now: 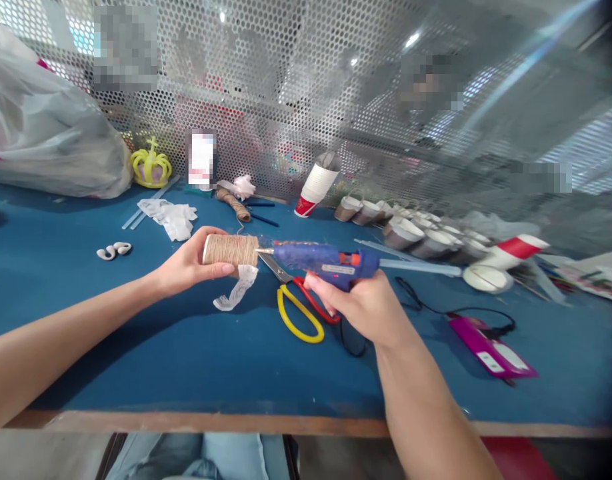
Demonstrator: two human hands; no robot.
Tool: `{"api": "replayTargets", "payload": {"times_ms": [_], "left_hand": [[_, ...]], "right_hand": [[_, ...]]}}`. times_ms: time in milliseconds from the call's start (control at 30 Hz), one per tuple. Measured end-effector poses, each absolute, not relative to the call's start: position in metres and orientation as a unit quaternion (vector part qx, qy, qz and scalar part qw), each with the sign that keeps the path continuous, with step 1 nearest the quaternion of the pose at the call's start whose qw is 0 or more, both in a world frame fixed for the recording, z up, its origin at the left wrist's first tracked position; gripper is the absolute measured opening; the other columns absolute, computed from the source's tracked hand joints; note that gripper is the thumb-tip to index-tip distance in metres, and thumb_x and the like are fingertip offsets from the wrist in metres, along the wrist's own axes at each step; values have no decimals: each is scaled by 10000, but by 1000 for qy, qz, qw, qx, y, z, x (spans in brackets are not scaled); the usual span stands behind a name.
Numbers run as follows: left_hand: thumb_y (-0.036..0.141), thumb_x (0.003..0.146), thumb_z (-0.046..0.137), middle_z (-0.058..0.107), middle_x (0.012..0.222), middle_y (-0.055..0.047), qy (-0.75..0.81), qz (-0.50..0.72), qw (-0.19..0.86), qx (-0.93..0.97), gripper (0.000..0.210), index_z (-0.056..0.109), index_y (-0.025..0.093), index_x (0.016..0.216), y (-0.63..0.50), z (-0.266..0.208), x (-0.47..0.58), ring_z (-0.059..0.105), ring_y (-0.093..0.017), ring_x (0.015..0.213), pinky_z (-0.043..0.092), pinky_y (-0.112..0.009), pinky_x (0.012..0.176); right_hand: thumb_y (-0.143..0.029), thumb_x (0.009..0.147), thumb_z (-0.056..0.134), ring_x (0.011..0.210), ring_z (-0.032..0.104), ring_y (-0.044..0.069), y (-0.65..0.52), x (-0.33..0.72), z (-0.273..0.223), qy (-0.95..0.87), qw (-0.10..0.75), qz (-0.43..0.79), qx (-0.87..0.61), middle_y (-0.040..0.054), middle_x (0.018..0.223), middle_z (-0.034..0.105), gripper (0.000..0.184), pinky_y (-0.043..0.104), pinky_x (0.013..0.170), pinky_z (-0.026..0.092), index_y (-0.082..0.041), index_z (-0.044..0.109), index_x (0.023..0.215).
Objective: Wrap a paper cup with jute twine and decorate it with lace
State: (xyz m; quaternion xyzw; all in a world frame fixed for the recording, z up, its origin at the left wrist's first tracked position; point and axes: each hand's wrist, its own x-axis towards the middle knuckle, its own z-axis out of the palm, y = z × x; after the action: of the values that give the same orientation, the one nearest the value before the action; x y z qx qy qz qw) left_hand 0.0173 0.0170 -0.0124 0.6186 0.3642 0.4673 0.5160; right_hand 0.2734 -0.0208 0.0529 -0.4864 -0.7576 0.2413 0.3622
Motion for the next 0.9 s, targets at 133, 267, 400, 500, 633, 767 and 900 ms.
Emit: {"api": "replayTargets", "payload": {"times_ms": [133, 267, 400, 500, 633, 767, 900], "left_hand": [[350, 654, 737, 567, 843, -7, 373, 467, 508, 620, 509, 458, 186, 1047, 17, -13, 18, 564, -121, 664, 472, -215, 530], [375, 646, 736, 569, 786, -3, 381, 474, 503, 614, 496, 477, 189, 1026, 16, -11, 19, 544, -113, 587, 451, -214, 472], [374, 639, 741, 570, 783, 1, 381, 475, 505, 612, 505, 474, 181, 1021, 16, -10, 20, 551, -114, 596, 458, -216, 482], [365, 635, 747, 571, 808, -4, 378, 477, 508, 610, 507, 471, 175, 1016, 15, -10, 20, 561, -118, 617, 466, -217, 494], [367, 644, 743, 570, 815, -8, 374, 478, 507, 612, 500, 468, 174, 1015, 15, -11, 20, 557, -115, 619, 464, -214, 497], [372, 641, 743, 575, 826, -9, 371, 474, 510, 615, 512, 466, 173, 1023, 16, -12, 19, 561, -123, 635, 458, -221, 503], [377, 629, 750, 575, 837, -11, 365, 472, 512, 618, 528, 459, 169, 1018, 17, -12, 19, 567, -132, 654, 453, -226, 513]], "right_hand": [[-312, 767, 607, 488, 555, 151, -24, 275, 52, -773, 339, 225, -487, -22, 443, 534, 208, 252, 480, 454, -216, 589, 584], [-291, 756, 617, 617, 636, 183, -24, 276, 49, -771, 336, 217, -495, 3, 614, 660, 115, 268, 558, 504, -211, 652, 680], [-293, 758, 623, 676, 662, 198, -22, 277, 47, -778, 333, 214, -488, 11, 744, 714, 120, 292, 624, 535, -213, 694, 812], [-286, 766, 617, 693, 667, 201, -22, 277, 47, -782, 326, 215, -486, 16, 768, 720, 125, 295, 635, 539, -213, 698, 826], [-281, 770, 613, 611, 647, 188, -23, 276, 49, -778, 325, 213, -493, 13, 637, 683, 111, 275, 555, 520, -205, 684, 733], [-286, 773, 609, 570, 629, 175, -24, 276, 50, -778, 330, 202, -495, 5, 555, 642, 142, 253, 517, 498, -189, 661, 683], [-268, 776, 603, 619, 639, 169, -23, 275, 51, -779, 337, 190, -494, 22, 657, 685, 125, 245, 562, 503, -168, 656, 722]]}}
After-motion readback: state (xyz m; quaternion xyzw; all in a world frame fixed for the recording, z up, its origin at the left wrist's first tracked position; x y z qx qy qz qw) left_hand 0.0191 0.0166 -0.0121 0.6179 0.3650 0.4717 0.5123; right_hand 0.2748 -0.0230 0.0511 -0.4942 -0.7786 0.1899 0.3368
